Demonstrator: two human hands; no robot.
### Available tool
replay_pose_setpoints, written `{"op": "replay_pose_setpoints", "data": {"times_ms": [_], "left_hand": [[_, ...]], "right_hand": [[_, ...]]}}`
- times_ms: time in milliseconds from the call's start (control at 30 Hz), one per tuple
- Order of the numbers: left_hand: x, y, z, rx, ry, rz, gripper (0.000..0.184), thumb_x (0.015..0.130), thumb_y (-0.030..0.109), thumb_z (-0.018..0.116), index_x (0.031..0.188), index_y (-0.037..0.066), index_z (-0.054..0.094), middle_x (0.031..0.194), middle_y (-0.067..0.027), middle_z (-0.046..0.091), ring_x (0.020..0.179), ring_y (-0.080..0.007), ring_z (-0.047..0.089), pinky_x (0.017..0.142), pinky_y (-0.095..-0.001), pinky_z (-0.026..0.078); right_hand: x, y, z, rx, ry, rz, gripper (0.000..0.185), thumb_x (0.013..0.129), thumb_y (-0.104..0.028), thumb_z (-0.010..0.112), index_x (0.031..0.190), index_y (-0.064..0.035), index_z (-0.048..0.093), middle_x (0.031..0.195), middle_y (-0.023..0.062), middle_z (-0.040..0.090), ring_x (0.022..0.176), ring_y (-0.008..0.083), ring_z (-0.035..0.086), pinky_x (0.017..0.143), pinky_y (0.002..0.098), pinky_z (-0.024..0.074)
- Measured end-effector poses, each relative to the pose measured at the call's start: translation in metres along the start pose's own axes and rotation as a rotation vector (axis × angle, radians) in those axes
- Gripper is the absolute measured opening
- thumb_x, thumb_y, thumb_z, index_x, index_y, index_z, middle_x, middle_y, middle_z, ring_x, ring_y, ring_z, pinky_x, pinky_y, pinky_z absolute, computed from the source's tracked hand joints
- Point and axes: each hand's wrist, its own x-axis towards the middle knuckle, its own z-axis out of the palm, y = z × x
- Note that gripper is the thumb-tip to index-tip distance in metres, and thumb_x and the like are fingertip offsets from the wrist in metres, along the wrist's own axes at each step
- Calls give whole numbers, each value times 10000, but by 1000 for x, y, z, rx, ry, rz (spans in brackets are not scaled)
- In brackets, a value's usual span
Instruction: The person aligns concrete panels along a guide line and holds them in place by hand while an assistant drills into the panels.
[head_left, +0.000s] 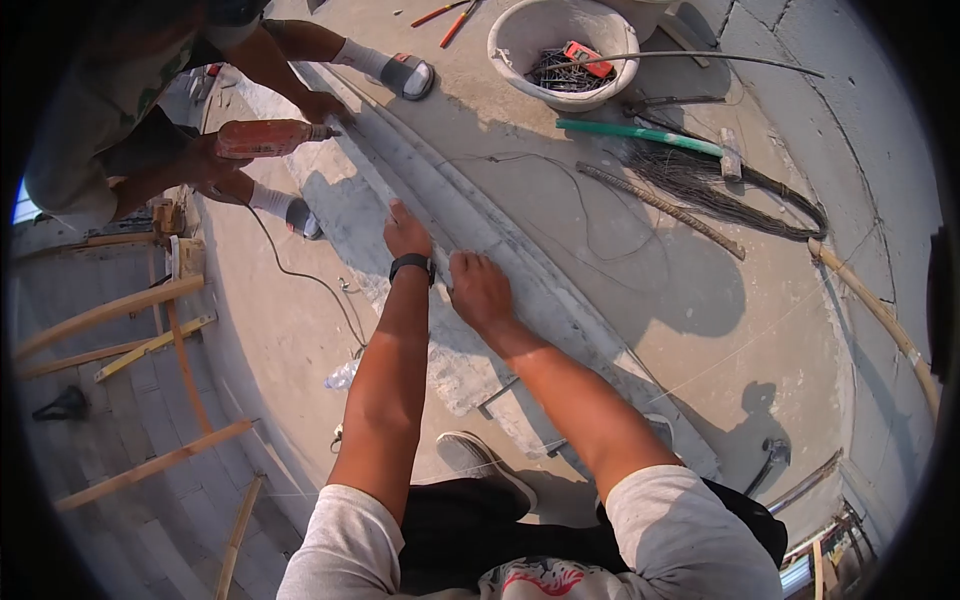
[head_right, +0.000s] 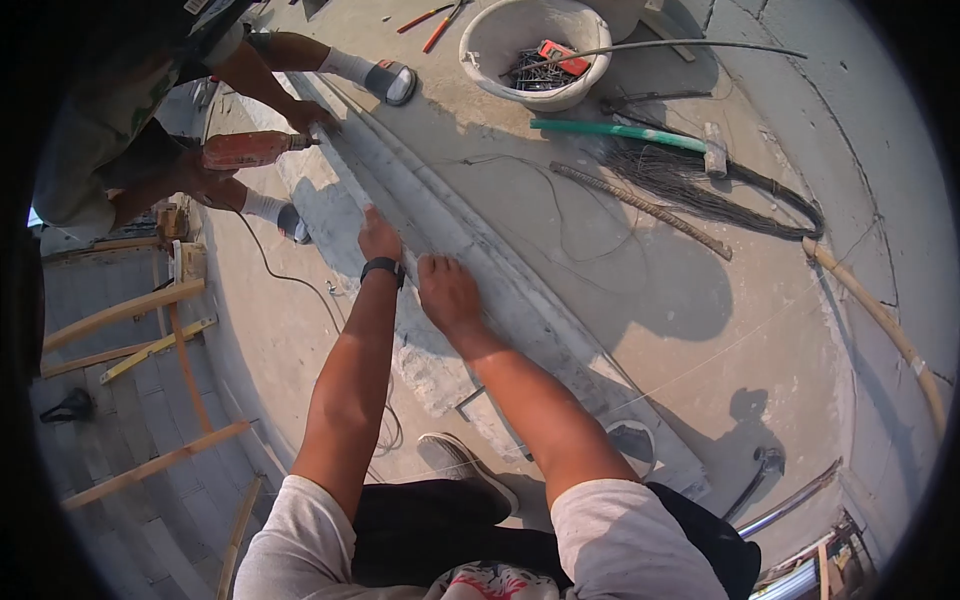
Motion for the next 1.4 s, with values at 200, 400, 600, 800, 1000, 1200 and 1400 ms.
{"op": "replay_pose_setpoints", "data": {"times_ms": [200, 400, 600, 800, 1000, 1200, 1400], "left_hand": [[4, -3, 2, 96, -10, 48, 881, 909, 602, 562, 1208, -226, 544, 1192, -384, 613, 1172, -473, 585, 1014, -453, 424], [4, -2, 1, 30, -73, -73, 964, 888, 606, 609, 1299, -252, 453, 1284, -358, 574, 1228, -409, 562, 1047, -404, 404], [0, -1, -1, -78, -52, -45, 943, 904, 585, 601, 1259, -277, 458, 1291, -412, 538, 1230, -464, 543, 1052, -426, 402], [-5, 6, -2, -72, -41, -66, 917, 893, 563, 632, 1289, -247, 462, 1301, -391, 546, 1243, -454, 540, 1056, -421, 403], [-1, -3, -2, 38, -40, 10, 883, 768, 410, 713, 1277, -262, 454, 1280, -400, 553, 1242, -461, 541, 1055, -421, 407], [0, -2, -4, 29, -67, -9, 858, 736, 358, 703, 1280, -259, 456, 1239, -409, 574, 1212, -480, 558, 1038, -425, 428], [1, -6, -4, 88, -25, -5, 809, 738, 355, 704, 1247, -238, 497, 1213, -392, 596, 1181, -477, 575, 1021, -436, 434]], "right_hand": [[-9, 13, -7, 159, -24, 127, 398, 737, -170, 751, 1066, -54, 558, 982, 129, 661, 966, 316, 632, 827, 458, 488], [-19, 26, 5, 159, 85, -10, 672, 646, -204, 845, 1246, -42, 589, 1073, 109, 672, 1039, 286, 605, 886, 410, 455], [-17, 22, 4, 77, -54, -3, 667, 695, -251, 829, 1271, -45, 565, 1220, 121, 635, 1151, 278, 558, 976, 417, 414], [-14, 18, 1, -17, -89, 1, 715, 735, -253, 798, 1353, -26, 521, 1393, 129, 506, 1253, 289, 485, 1040, 426, 384], [-13, 19, 4, -67, -137, 12, 663, 789, -217, 707, 1382, -7, 498, 1366, 133, 513, 1244, 283, 481, 1052, 415, 379], [-15, 20, 8, -80, -87, -10, 560, 834, -168, 610, 1354, 18, 519, 1329, 131, 542, 1224, 275, 498, 1037, 402, 387], [-17, 21, 11, -95, -62, -23, 526, 851, -151, 577, 1346, 18, 523, 1330, 127, 544, 1246, 274, 492, 1036, 404, 387]]}}
